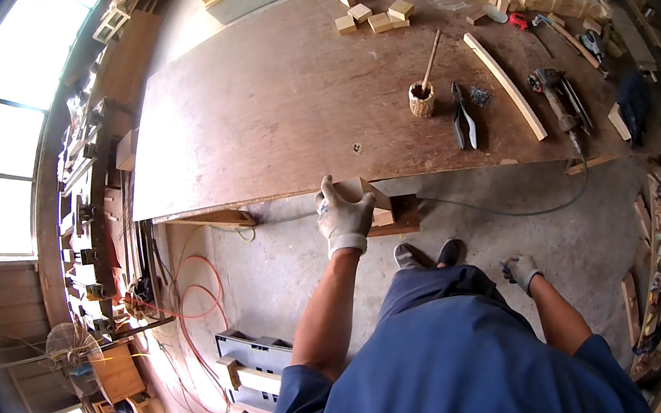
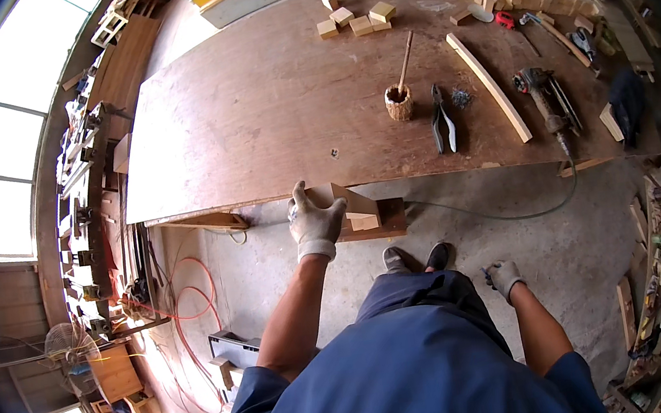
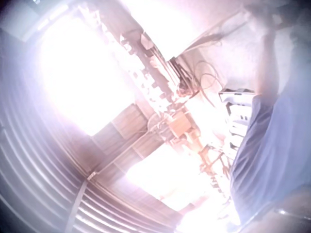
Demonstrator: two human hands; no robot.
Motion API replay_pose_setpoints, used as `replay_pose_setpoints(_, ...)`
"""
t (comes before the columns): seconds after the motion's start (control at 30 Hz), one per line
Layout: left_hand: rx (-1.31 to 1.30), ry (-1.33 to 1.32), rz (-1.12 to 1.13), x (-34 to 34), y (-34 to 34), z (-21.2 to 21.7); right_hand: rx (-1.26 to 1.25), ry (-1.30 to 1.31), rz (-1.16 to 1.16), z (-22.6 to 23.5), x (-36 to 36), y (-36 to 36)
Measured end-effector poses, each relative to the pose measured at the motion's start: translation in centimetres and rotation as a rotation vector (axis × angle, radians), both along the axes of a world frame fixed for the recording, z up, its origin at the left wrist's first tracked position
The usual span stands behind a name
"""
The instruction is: The person assembles small wooden blocks by applying glue to their edges and joining them together. They use a brush to apply glue, a nail gun to fasten the pieces, and pliers to pull out nails. The process is repeated for multiple blocks on a workbench.
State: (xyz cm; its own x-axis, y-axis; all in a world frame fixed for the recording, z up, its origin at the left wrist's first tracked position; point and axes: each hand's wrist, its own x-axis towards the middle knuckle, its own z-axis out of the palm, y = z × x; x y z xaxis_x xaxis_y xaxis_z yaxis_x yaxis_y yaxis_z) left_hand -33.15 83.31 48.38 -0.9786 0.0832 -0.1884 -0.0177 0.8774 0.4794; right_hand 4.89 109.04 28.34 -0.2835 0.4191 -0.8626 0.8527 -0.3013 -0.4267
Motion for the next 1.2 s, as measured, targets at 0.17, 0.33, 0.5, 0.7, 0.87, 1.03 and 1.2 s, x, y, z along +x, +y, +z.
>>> replay_pose_setpoints(0.17,0.05,0.034,-0.116,-0.3,1.8,-0.6,-0.012,-0.005,-0.051,-6.3,4.0,1.2)
replay_pose_setpoints(0.33,0.048,0.12,-0.148,-1.2,-1.2,-2.6,0.031,-0.002,0.033,-1.3,1.5,-0.1)
replay_pose_setpoints(0.5,0.047,0.076,-0.144,-1.6,-1.5,-2.0,0.05,-0.081,0.044,-0.1,0.9,-0.5)
replay_pose_setpoints(0.7,0.003,0.052,-0.168,-0.3,0.6,-1.5,0.044,-0.099,0.113,1.3,-0.7,-0.3)
replay_pose_setpoints(0.87,-0.026,0.068,-0.186,-0.4,0.0,-1.7,0.109,-0.052,0.294,2.6,-2.6,0.5)
replay_pose_setpoints(1.03,0.016,0.045,-0.115,-0.7,-0.4,-1.0,0.086,-0.055,0.132,3.2,-3.8,0.1)
replay_pose_setpoints(1.2,0.055,0.121,-0.155,-0.5,-0.8,-2.2,0.117,-0.08,0.215,3.1,-4.3,0.1)
